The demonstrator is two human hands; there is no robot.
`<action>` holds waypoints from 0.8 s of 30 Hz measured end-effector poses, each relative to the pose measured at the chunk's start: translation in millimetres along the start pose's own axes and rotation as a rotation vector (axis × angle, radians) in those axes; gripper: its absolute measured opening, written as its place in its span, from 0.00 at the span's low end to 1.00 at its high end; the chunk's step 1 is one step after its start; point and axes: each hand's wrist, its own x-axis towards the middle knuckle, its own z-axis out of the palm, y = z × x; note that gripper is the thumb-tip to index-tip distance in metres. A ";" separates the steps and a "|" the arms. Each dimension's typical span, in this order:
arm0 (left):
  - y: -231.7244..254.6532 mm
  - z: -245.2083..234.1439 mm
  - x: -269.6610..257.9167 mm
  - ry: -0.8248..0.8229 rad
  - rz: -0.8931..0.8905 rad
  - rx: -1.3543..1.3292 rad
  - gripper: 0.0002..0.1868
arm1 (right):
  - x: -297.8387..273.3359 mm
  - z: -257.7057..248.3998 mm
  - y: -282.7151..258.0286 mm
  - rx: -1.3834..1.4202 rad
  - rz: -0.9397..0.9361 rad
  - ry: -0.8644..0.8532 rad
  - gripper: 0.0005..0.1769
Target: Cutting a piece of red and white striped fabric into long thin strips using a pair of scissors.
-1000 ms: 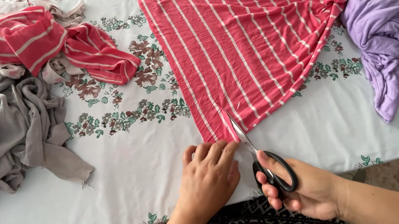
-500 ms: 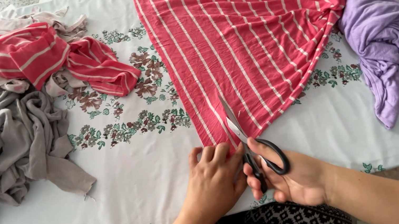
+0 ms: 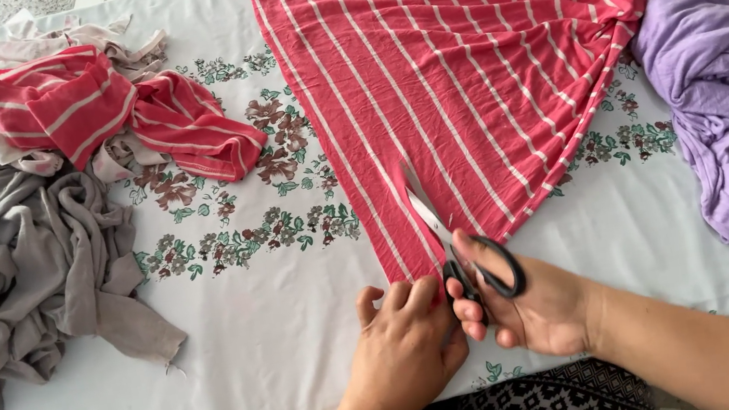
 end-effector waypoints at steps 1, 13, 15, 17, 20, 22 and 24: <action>0.6 -0.9 -0.5 -0.005 -0.008 -0.011 0.11 | 0.2 2.7 -8.0 -0.022 -0.016 -0.011 0.38; 0.1 -2.8 -0.1 -0.037 0.001 -0.055 0.14 | 29.6 0.1 -26.4 -0.090 -0.088 0.049 0.30; 0.3 -3.7 1.3 -0.047 0.007 -0.052 0.17 | 32.5 0.6 -36.6 -0.085 -0.065 0.013 0.32; 1.2 -5.8 2.7 -0.059 0.007 -0.035 0.24 | 35.8 3.5 -48.8 -0.130 -0.071 -0.027 0.35; 1.6 -6.3 3.5 -0.071 -0.002 -0.052 0.27 | 44.2 11.9 -64.0 -0.113 -0.088 -0.015 0.34; 2.3 -7.9 4.2 -0.056 -0.001 -0.048 0.26 | 58.7 7.2 -63.1 -0.122 -0.127 0.018 0.33; 2.3 -8.7 4.2 -0.043 -0.002 -0.043 0.26 | 67.4 7.0 -61.4 -0.130 -0.165 0.049 0.32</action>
